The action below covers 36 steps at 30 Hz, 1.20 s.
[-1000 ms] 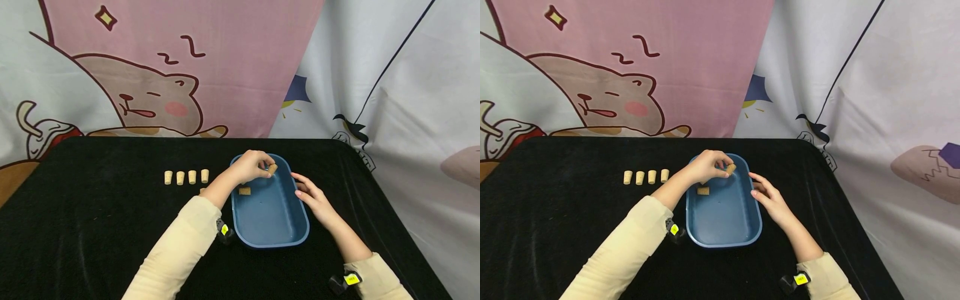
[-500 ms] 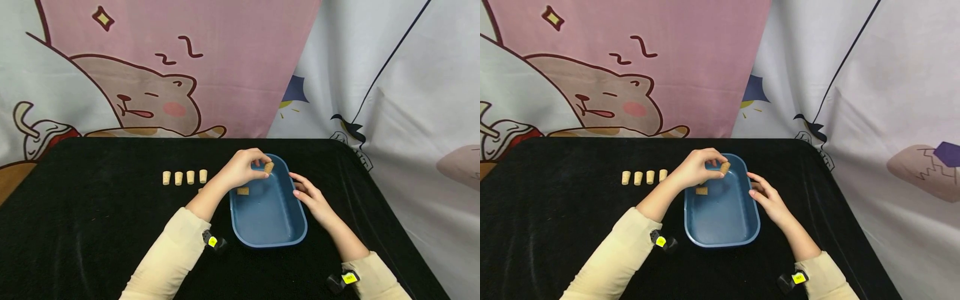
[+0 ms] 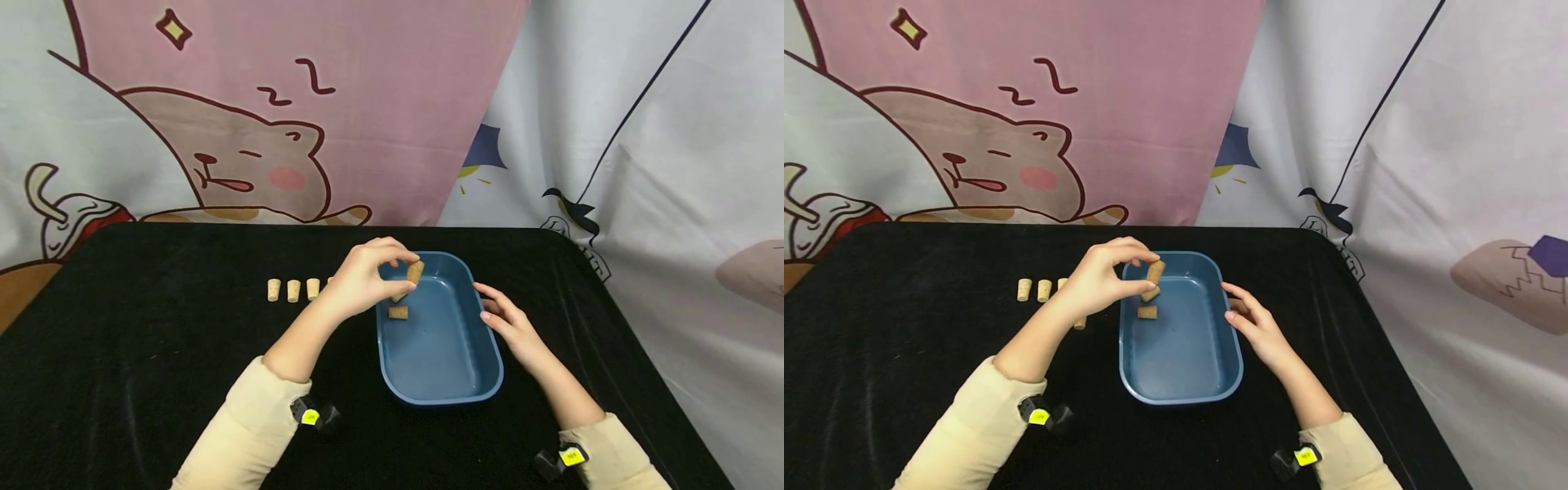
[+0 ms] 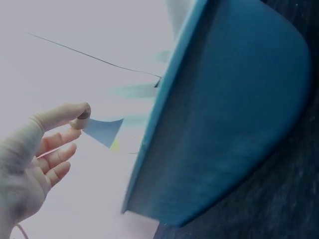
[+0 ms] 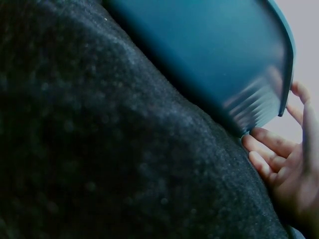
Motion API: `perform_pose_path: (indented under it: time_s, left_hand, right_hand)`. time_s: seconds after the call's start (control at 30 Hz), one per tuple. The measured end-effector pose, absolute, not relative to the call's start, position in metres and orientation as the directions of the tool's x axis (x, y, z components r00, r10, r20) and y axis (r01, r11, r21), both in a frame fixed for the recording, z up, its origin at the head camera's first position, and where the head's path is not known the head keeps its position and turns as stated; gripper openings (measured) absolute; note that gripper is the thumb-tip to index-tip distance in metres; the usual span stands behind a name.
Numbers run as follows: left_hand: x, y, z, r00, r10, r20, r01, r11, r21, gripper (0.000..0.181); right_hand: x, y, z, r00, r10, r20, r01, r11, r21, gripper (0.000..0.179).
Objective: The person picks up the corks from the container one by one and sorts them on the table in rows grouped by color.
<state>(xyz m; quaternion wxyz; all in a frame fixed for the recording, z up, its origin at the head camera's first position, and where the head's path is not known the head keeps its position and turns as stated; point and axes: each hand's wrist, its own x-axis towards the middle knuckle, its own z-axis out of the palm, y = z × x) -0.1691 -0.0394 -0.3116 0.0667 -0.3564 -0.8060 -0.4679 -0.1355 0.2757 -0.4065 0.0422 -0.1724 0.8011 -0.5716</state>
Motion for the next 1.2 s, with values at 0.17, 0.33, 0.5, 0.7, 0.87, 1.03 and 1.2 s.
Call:
perform_pose_path:
  time_s: [0.17, 0.33, 0.5, 0.7, 0.87, 1.03, 1.2]
  left_hand:
    - [-0.162, -0.056, -0.310, -0.743, 0.484, 0.462, 0.641, 0.320, 0.697, 0.033]
    - [-0.157, -0.073, -0.311, -0.752, 0.465, 0.467, 0.635, 0.323, 0.701, 0.033]
    - [-0.150, -0.090, -0.312, -0.774, 0.446, 0.450, 0.614, 0.355, 0.705, 0.032]
    - [-0.143, -0.110, -0.316, -0.811, 0.407, 0.421, 0.573, 0.407, 0.711, 0.031]
    - [-0.140, -0.125, -0.322, -0.833, 0.403, 0.380, 0.542, 0.451, 0.709, 0.032]
    - [-0.137, -0.136, -0.327, -0.838, 0.417, 0.351, 0.532, 0.483, 0.695, 0.033]
    - [-0.137, -0.146, -0.336, -0.861, 0.407, 0.305, 0.491, 0.507, 0.709, 0.033]
  right_hand:
    - [-0.136, 0.277, -0.408, -0.935, -0.326, 0.143, -0.241, 0.285, -0.928, 0.048]
    - [-0.135, 0.276, -0.407, -0.937, -0.322, 0.135, -0.233, 0.288, -0.929, 0.049]
    - [-0.135, 0.276, -0.406, -0.939, -0.320, 0.127, -0.225, 0.292, -0.930, 0.050]
    - [-0.136, 0.276, -0.408, -0.940, -0.318, 0.122, -0.221, 0.294, -0.930, 0.049]
    - [-0.136, 0.275, -0.408, -0.943, -0.311, 0.118, -0.216, 0.302, -0.928, 0.049]
    - [-0.135, 0.276, -0.408, -0.943, -0.312, 0.116, -0.215, 0.305, -0.928, 0.050]
    - [-0.135, 0.276, -0.407, -0.941, -0.318, 0.116, -0.216, 0.301, -0.929, 0.050]
